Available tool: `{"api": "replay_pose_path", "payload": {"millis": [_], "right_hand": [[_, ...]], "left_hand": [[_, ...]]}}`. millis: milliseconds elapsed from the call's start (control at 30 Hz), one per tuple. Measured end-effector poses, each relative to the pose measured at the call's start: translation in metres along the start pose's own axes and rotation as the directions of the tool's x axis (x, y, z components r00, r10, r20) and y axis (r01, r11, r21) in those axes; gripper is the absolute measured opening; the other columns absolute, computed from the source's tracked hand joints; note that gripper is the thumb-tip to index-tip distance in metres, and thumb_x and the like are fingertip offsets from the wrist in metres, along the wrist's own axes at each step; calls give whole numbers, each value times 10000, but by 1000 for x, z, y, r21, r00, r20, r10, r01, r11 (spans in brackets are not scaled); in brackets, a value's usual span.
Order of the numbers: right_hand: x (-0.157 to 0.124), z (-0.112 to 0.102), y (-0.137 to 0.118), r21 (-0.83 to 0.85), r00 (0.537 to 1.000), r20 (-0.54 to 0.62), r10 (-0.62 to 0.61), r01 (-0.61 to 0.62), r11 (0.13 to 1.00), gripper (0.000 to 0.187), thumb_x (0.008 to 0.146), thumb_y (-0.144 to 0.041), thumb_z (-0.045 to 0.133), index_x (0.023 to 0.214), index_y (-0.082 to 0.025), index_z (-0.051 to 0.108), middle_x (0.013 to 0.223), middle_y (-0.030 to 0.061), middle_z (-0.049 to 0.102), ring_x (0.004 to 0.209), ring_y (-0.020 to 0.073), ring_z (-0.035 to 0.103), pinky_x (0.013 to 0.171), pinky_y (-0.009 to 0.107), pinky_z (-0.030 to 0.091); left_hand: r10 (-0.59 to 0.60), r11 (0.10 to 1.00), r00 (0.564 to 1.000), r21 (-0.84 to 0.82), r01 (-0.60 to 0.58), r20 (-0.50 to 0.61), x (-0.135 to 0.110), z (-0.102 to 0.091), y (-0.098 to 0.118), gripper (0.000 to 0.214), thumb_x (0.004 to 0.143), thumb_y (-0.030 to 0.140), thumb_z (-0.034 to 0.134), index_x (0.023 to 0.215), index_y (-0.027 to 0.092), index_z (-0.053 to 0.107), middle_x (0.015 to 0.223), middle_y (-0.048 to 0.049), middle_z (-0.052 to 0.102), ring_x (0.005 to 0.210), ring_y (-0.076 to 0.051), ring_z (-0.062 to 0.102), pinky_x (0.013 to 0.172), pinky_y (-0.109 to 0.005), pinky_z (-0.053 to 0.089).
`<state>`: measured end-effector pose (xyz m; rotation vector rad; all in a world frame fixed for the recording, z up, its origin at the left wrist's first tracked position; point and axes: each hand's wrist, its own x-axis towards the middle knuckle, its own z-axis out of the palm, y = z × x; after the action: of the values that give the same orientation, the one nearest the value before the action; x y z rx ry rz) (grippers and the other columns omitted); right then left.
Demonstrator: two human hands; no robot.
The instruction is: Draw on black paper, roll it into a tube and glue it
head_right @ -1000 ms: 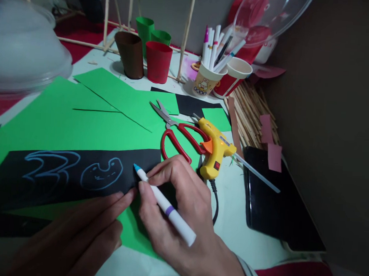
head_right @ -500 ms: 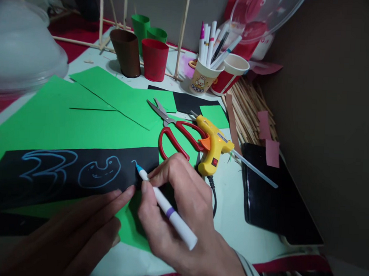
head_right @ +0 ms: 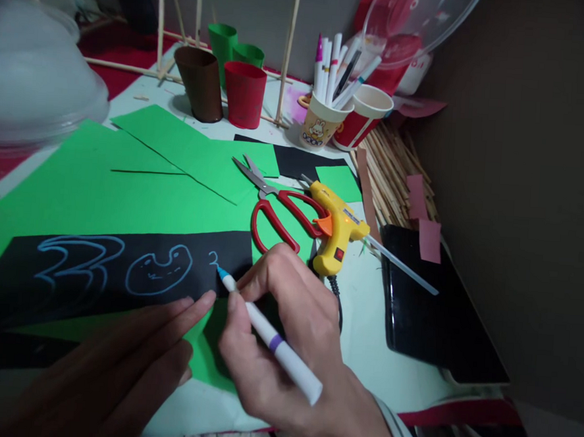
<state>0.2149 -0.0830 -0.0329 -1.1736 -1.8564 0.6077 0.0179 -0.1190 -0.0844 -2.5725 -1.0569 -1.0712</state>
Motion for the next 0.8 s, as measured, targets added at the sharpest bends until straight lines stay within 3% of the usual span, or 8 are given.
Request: {"api": "replay_pose_path", "payload": {"millis": [167,267,433,567,633,800], "right_hand": [[0,1,-3,38,1000,6,30,-30,999,187,845,-84,653,782,-208,528,760,-4,622,672,129,588,596,290,474],[3,2,-3,56,994,-82,69,-65,996,153,861,-104,681,804,-206,582,785,0,671,724,136,635,652,286,508],[4,5,0,68,994,-82,73,-67,995,128,871,-111,700,854,-203,613,825,13,685,776,150,654,690,293,527],[3,6,2,76,997,-34,75,-73,994,111,883,-122,693,876,-194,609,845,18,683,787,149,655,716,310,534],[4,6,2,64,997,-25,67,-65,996,105,891,-123,685,876,-192,607,841,18,685,777,143,652,711,309,529],[6,7,3,43,999,-10,40,-40,998,125,888,-114,690,874,-189,592,849,23,694,783,138,657,686,291,529]], "left_hand": [[-9,999,997,-44,12,79,11,0,1,219,990,313,524,1145,193,623,1362,-119,690,1303,-277,626,1135,-482,518],[-3,998,994,-60,9,111,18,-1,-1,262,987,382,548,1149,194,630,1363,-123,687,1284,-284,637,1133,-491,517],[-8,998,995,-54,13,102,15,-4,-1,165,987,257,524,1083,191,640,1300,-106,719,1258,-257,649,1126,-455,520],[-8,1000,1000,-21,9,23,8,-4,1,216,967,51,427,1008,130,624,1221,-135,732,1261,-207,628,1149,-321,472],[-2,1000,1000,-9,2,-28,7,-2,1,244,968,15,389,981,109,613,1182,-144,729,1258,-196,618,1169,-285,433],[8,1000,1000,-23,-9,-9,6,0,0,241,958,-1,398,979,98,617,1156,-154,723,1343,-210,558,1198,-296,394]]}}
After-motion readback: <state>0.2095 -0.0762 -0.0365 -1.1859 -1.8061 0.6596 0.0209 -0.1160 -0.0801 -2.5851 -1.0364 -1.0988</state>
